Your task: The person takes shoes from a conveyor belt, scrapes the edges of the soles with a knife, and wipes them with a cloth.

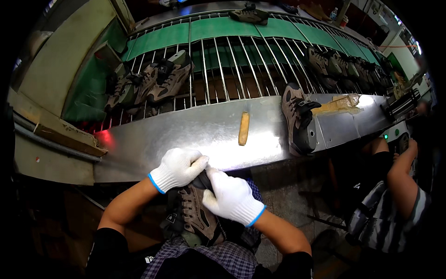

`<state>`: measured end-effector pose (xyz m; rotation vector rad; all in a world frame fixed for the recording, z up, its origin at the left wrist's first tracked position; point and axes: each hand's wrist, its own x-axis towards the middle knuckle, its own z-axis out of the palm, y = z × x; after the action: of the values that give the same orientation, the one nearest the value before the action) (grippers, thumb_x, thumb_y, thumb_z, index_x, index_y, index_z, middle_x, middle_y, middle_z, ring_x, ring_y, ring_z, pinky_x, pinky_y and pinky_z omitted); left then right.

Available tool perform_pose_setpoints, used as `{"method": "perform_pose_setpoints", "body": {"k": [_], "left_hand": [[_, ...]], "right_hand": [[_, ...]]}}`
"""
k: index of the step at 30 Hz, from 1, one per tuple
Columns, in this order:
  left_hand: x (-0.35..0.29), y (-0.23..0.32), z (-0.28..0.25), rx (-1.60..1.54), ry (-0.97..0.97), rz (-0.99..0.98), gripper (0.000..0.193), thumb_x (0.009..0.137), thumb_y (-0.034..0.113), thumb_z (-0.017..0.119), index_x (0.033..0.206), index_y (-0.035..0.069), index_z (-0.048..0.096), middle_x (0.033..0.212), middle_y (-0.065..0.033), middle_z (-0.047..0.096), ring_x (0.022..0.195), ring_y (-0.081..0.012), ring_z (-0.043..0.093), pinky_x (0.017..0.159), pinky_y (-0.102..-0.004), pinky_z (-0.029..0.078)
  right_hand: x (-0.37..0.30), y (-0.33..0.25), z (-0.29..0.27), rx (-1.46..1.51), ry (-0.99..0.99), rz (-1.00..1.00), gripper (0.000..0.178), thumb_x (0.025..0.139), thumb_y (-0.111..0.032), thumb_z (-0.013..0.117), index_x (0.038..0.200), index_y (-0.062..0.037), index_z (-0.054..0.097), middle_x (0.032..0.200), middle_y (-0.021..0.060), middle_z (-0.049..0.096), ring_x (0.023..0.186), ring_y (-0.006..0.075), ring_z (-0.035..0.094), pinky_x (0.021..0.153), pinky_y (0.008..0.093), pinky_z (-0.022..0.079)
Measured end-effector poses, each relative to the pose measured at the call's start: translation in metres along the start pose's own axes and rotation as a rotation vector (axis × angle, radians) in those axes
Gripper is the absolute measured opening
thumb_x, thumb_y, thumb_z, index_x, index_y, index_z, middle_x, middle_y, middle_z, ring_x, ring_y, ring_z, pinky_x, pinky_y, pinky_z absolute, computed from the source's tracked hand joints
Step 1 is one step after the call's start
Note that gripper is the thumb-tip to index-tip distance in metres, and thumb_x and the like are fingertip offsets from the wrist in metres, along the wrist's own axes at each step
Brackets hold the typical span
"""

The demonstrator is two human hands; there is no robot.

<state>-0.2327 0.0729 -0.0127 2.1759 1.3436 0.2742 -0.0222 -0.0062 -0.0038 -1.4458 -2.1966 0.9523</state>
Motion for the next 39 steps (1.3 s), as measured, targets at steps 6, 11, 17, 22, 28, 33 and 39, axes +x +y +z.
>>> {"method": "perform_pose_setpoints", "body": {"k": [6,11,17,22,28,33,39], "left_hand": [[-0.013,-0.004,0.005,-0.195,0.195,0.050,0.038,0.108,0.031,0.057,0.095,0.003,0.079,0.081,-0.0150,0.077,0.074,-0.0329,0.076,0.072,-0.0417,0.061],[-0.026,-0.043,0.058,-1.528,0.418,-0.405,0.051,0.115,0.038,0.046,0.129,-0.006,0.067,0.101,-0.0150,0.076,0.092,-0.0204,0.072,0.090,-0.0349,0.060],[-0.043,-0.017,0.025,-1.446,0.352,-0.352,0.056,0.117,0.045,0.042,0.129,-0.004,0.066,0.103,-0.0154,0.075,0.094,-0.0206,0.073,0.090,-0.0346,0.062],[-0.064,0.023,0.003,-1.282,0.387,-0.211,0.052,0.116,0.040,0.040,0.131,-0.003,0.066,0.104,-0.0128,0.073,0.095,-0.0175,0.070,0.089,-0.0324,0.060],[-0.081,0.050,-0.014,-1.272,0.424,-0.157,0.048,0.116,0.033,0.039,0.135,-0.003,0.065,0.112,-0.0140,0.073,0.103,-0.0185,0.069,0.098,-0.0339,0.057],[-0.091,0.059,-0.021,-1.319,0.422,-0.031,0.050,0.117,0.031,0.037,0.146,-0.004,0.057,0.120,-0.0127,0.069,0.112,-0.0193,0.066,0.104,-0.0347,0.054],[-0.099,0.028,-0.018,-1.521,0.400,-0.048,0.058,0.114,0.040,0.049,0.156,0.000,0.048,0.145,-0.0147,0.054,0.137,-0.0266,0.052,0.121,-0.0454,0.043]], "right_hand": [[-0.028,-0.009,-0.002,-0.076,0.002,-0.199,0.074,0.093,-0.030,0.077,0.153,0.0037,0.049,0.117,0.0270,0.068,0.086,0.0372,0.076,0.073,0.0412,0.064],[-0.037,-0.011,0.002,-0.041,-0.002,-0.187,0.078,0.093,-0.041,0.082,0.157,-0.0070,0.053,0.135,0.0260,0.064,0.103,0.0416,0.075,0.087,0.0434,0.064],[-0.022,-0.017,0.006,-0.050,-0.023,-0.103,0.086,0.095,-0.057,0.078,0.164,-0.0159,0.046,0.136,0.0251,0.067,0.103,0.0403,0.078,0.084,0.0455,0.065],[-0.014,-0.044,-0.024,0.010,-0.074,-0.067,0.085,0.094,-0.060,0.078,0.163,-0.0183,0.049,0.125,0.0213,0.076,0.103,0.0417,0.079,0.087,0.0466,0.065],[-0.011,-0.064,-0.048,0.086,-0.110,-0.150,0.095,0.091,-0.053,0.084,0.164,-0.0078,0.044,0.132,0.0261,0.072,0.114,0.0435,0.076,0.095,0.0469,0.063],[0.000,-0.086,-0.059,0.052,-0.099,-0.292,0.108,0.085,-0.048,0.091,0.167,-0.0021,0.037,0.142,0.0293,0.066,0.130,0.0410,0.070,0.109,0.0458,0.057],[-0.014,-0.112,-0.078,0.011,0.079,-0.377,0.102,0.085,-0.034,0.091,0.163,0.0068,0.038,0.125,0.0312,0.073,0.117,0.0374,0.077,0.100,0.0420,0.062]]}}
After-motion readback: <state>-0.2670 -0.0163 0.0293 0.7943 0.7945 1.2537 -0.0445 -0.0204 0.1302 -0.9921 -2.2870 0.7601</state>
